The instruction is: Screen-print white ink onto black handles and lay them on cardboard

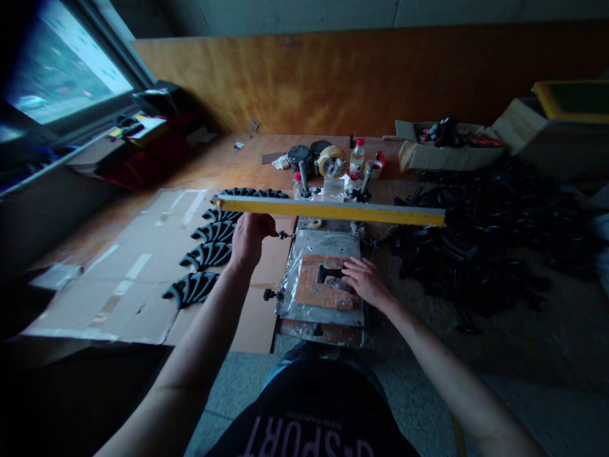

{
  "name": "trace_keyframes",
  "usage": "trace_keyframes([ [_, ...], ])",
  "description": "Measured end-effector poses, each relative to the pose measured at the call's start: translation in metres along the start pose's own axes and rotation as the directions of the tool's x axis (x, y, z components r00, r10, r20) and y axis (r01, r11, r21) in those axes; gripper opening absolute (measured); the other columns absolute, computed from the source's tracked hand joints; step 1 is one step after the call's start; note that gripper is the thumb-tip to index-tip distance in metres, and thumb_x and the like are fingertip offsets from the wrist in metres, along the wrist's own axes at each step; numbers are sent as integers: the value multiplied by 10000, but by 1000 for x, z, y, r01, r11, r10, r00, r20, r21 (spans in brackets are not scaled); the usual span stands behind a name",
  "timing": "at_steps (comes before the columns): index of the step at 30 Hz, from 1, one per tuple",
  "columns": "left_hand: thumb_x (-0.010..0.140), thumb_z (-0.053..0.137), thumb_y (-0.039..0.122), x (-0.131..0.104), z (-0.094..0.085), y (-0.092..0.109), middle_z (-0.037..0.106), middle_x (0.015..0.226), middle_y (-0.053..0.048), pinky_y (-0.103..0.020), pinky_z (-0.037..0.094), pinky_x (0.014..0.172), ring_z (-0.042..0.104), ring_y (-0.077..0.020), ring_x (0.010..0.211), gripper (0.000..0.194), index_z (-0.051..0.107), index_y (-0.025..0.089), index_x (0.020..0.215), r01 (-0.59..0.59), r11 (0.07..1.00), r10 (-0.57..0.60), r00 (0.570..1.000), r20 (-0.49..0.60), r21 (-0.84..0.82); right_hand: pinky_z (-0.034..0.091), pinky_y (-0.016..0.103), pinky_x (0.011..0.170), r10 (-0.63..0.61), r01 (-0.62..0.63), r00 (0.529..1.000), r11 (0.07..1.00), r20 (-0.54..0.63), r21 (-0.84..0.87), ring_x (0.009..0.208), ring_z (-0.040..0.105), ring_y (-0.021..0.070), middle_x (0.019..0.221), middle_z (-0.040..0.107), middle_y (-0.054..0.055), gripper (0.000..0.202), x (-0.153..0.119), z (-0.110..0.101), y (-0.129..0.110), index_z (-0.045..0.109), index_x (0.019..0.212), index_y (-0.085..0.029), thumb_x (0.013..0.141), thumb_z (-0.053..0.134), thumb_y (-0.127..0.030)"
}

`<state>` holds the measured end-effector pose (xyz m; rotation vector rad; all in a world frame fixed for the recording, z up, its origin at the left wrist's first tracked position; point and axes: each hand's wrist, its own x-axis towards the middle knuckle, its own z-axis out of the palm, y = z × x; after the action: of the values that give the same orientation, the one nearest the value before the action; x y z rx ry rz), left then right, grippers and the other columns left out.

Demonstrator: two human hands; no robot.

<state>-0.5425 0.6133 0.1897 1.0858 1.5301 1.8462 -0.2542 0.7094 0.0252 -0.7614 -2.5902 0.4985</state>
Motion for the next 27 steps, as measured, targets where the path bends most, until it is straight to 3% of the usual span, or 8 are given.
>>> trace_keyframes([
  [4, 836, 510, 651, -49, -17, -21, 681, 811, -53, -222, 468, 584, 608, -136, 683, 561, 702, 129, 904, 164, 984, -167, 985, 44, 67, 510, 406, 939, 353, -344, 906, 936, -236, 77, 1026, 660, 244, 1035, 730, 95, 321, 5, -43, 44, 722, 1058, -184, 944, 445, -299],
  [6, 795, 592, 624, -73, -30, -51, 664, 769, -31, -208, 429, 550, 578, -119, 633, 553, 712, 122, 993, 306, 943, -319, 943, 93, 133, 505, 425, 946, 348, -346, 877, 936, -330, 68, 1071, 634, 257, 1163, 678, 131, 351, 21, -55, 43, 675, 1160, -163, 942, 445, -313],
  [9, 763, 653, 568, -99, -40, -106, 611, 676, 23, -194, 367, 491, 516, -96, 536, 692, 576, 159, 1316, 440, 877, -467, 875, 125, 193, 439, 468, 1036, 174, -212, 897, 976, -407, -51, 1263, 495, 303, 1444, 460, 168, 507, 64, -54, 12, 559, 1320, -144, 853, 626, -330],
  [11, 759, 662, 543, -106, -42, -138, 593, 654, 38, -194, 365, 487, 501, -97, 521, 805, 442, 174, 1440, 463, 856, -496, 861, 113, 231, 419, 474, 1044, 68, -123, 947, 979, -313, -162, 1276, 460, 320, 1429, 461, 174, 572, 93, -43, -14, 549, 1312, -136, 790, 717, -301],
  [15, 753, 669, 529, -106, -44, -171, 627, 699, 13, -205, 403, 518, 541, -112, 563, 756, 493, 175, 1397, 470, 835, -506, 860, 63, 286, 473, 359, 868, 76, -71, 997, 963, 9, -260, 988, 584, 253, 1005, 667, 116, 218, 109, -12, -43, 646, 1000, -142, 808, 699, -230],
  [19, 761, 660, 526, -106, -47, -176, 649, 723, -1, -211, 431, 546, 580, -130, 607, 657, 572, 182, 1314, 482, 832, -517, 853, 68, 274, 429, 308, 795, -111, 153, 982, 939, 151, -309, 898, 574, 211, 900, 664, 88, 104, 65, -2, -52, 637, 904, -155, 856, 555, -114],
  [23, 774, 640, 546, -108, -48, -177, 667, 754, -13, -214, 449, 571, 603, -138, 638, 638, 585, 179, 1294, 487, 834, -520, 851, 73, 260, 403, 284, 740, -380, 436, 876, 887, 297, -154, 843, 564, 186, 862, 665, 59, 169, 34, -20, -58, 654, 873, -178, 833, 521, -82],
  [27, 777, 628, 573, -108, -47, -177, 684, 791, -34, -222, 456, 585, 619, -147, 664, 657, 583, 154, 1281, 478, 842, -511, 855, 87, 251, 409, 292, 739, -268, 305, 941, 936, 208, -173, 855, 566, 196, 846, 662, 51, 172, 35, -20, -63, 672, 873, -195, 827, 534, -104],
])
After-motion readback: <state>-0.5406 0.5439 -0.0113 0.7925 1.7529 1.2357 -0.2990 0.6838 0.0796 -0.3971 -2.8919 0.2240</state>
